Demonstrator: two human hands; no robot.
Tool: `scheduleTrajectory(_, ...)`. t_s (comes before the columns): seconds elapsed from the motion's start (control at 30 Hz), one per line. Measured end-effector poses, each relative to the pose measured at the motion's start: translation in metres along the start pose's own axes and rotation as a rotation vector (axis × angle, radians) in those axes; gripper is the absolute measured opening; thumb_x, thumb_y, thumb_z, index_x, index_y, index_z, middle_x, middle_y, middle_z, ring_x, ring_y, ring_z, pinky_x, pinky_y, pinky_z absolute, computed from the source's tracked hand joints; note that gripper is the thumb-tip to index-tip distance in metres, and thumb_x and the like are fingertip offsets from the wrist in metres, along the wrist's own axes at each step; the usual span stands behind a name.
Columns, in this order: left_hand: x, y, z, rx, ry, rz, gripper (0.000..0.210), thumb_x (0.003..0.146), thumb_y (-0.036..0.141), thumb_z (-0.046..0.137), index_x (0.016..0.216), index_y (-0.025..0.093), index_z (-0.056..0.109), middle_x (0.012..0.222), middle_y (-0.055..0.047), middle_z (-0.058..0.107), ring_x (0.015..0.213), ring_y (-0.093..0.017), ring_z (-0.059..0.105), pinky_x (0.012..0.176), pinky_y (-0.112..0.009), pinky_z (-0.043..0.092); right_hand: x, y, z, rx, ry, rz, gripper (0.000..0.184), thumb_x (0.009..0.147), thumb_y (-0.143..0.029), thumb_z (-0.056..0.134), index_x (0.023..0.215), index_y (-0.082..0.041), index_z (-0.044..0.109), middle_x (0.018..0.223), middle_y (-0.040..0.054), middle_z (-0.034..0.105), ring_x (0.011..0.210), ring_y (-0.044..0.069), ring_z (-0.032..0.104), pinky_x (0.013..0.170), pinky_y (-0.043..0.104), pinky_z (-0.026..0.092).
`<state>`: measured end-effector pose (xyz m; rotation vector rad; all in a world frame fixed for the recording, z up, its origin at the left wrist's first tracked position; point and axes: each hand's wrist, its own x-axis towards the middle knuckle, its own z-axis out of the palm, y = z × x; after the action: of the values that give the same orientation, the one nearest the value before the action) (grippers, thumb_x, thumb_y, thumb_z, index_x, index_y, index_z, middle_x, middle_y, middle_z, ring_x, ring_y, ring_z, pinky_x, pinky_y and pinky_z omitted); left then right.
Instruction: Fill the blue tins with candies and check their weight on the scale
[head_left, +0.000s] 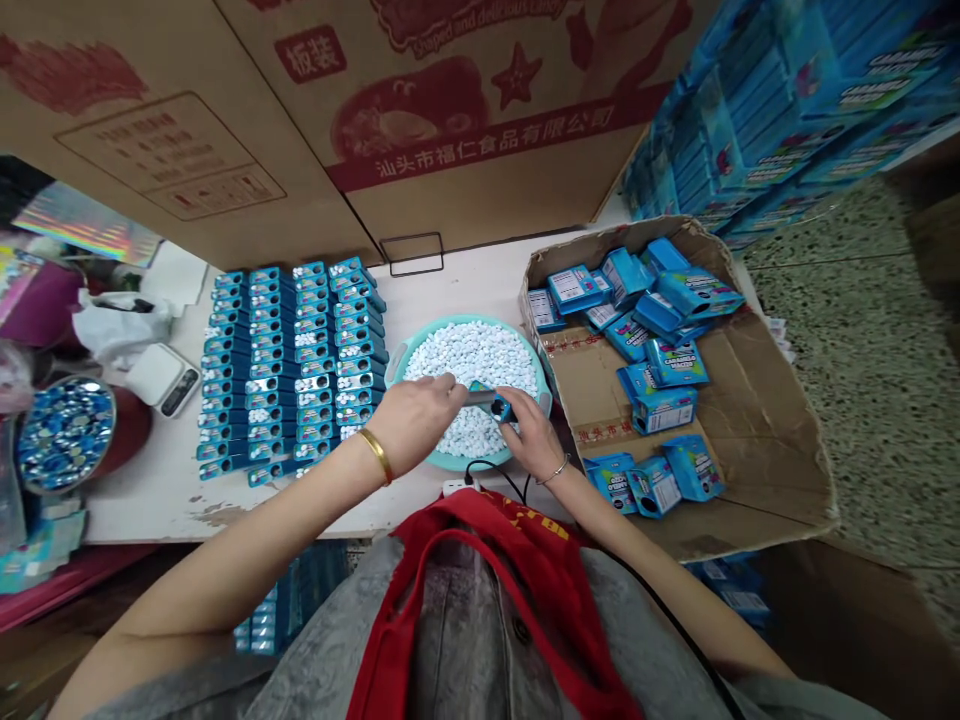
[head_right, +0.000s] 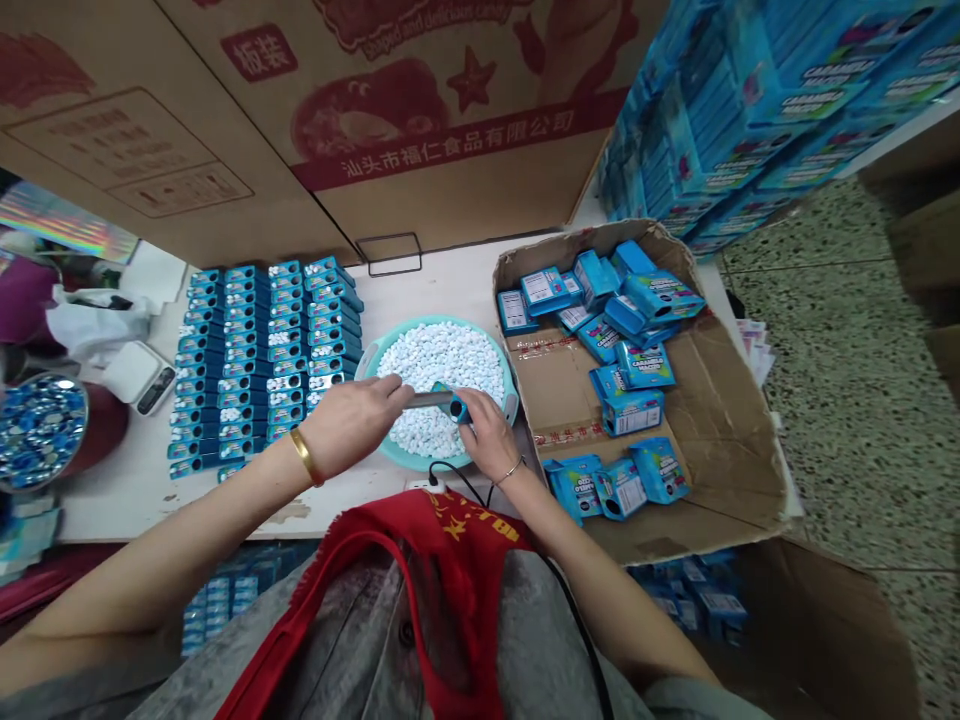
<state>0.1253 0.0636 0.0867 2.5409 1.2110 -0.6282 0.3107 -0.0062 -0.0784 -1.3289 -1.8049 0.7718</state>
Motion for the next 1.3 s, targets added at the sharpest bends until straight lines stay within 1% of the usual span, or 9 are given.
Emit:
scheduleTrajectory(0.1,0.010,-0.036,0.041,-0.012,0.093,-0.107,0.024,0.094,0.014,0.040,0.109,0.017,0.058,0.105,-0.013,0.059,0.098,-0.027,0.059,0.082,-0.040,0.047,-0.002,0.003,-0.005,0.007,0.022,0.045,0.047,0.085,-0.012,0.046,0.131,-0.018,0.050,0.127,0.0142,0.060,0.121,0.028,0.054,0.104,0.050,0.044)
scheduleTrajectory(0.17,0.024,-0.058,0.078,-0.111,0.088,-0.243,0.025,0.091,0.009,0.040,0.105,0.015,0.059,0.107,-0.015,0.059,0.101,-0.029,0.059,0.084,-0.042,0.047,-0.004,0.006,-0.010,0.015,0.039,0.097,0.045,0.086,-0.016,0.048,0.131,-0.019,0.049,0.126,0.0140,0.061,0.119,0.028,0.056,0.103,0.050,0.045)
scheduleTrajectory(0.23,0.044,-0.067,0.115,-0.223,0.072,-0.270,0.026,0.088,0.005,0.039,0.103,0.014,0.059,0.107,-0.016,0.060,0.103,-0.028,0.058,0.087,-0.042,0.046,-0.006,0.007,-0.015,0.027,0.052,0.139,0.044,0.087,-0.019,0.050,0.131,-0.020,0.049,0.125,0.0139,0.061,0.118,0.028,0.057,0.101,0.049,0.046)
scheduleTrajectory(0.37,0.091,-0.042,0.164,-0.346,0.074,-0.172,0.028,0.087,0.006,0.044,0.108,0.018,0.058,0.112,-0.011,0.061,0.106,-0.023,0.058,0.090,-0.034,0.047,-0.010,0.005,-0.023,0.050,0.078,0.136,0.041,0.088,-0.021,0.051,0.129,-0.022,0.051,0.124,0.0128,0.061,0.117,0.028,0.057,0.102,0.049,0.045)
scheduleTrajectory(0.5,0.119,-0.014,0.176,-0.461,0.102,-0.085,0.032,0.084,0.005,0.046,0.111,0.018,0.056,0.116,-0.010,0.060,0.107,-0.021,0.058,0.093,-0.031,0.046,-0.015,-0.003,-0.028,0.048,0.027,0.134,0.039,0.088,-0.021,0.051,0.126,-0.025,0.054,0.122,0.0108,0.060,0.118,0.027,0.056,0.104,0.048,0.043)
scheduleTrajectory(0.7,0.088,-0.041,0.159,-0.550,0.133,0.004,0.026,0.090,0.022,0.049,0.116,0.019,0.053,0.114,-0.008,0.061,0.102,-0.020,0.059,0.092,-0.032,0.047,-0.022,-0.012,-0.027,0.112,-0.047,0.196,0.036,0.089,-0.024,0.053,0.126,-0.025,0.054,0.121,0.0095,0.061,0.115,0.025,0.058,0.100,0.042,0.047)
scheduleTrajectory(0.9,0.030,-0.065,0.100,-0.525,0.191,0.127,0.023,0.094,0.029,0.046,0.112,0.019,0.053,0.106,-0.009,0.061,0.096,-0.019,0.059,0.087,-0.030,0.046,-0.011,-0.010,-0.016,0.100,0.033,0.241,0.035,0.088,-0.027,0.056,0.122,-0.023,0.055,0.116,0.0115,0.062,0.111,0.027,0.059,0.097,0.044,0.047)
scheduleTrajectory(1.1,0.008,-0.049,0.038,-0.308,0.026,0.192,0.017,0.093,0.027,0.046,0.103,0.019,0.057,0.102,-0.007,0.061,0.094,-0.020,0.059,0.084,-0.031,0.047,0.003,-0.010,-0.003,0.030,0.032,0.158,0.042,0.084,-0.018,0.051,0.126,-0.021,0.054,0.116,0.0129,0.062,0.113,0.029,0.057,0.099,0.048,0.047)
scheduleTrajectory(1.3,0.010,-0.009,-0.001,0.045,-0.112,0.104,0.022,0.093,0.012,0.040,0.104,0.015,0.058,0.102,-0.010,0.062,0.090,-0.023,0.060,0.071,-0.032,0.047,0.003,-0.015,0.003,-0.067,0.020,0.071,0.047,0.082,-0.011,0.047,0.128,-0.021,0.053,0.120,0.0129,0.060,0.116,0.028,0.055,0.101,0.047,0.046)
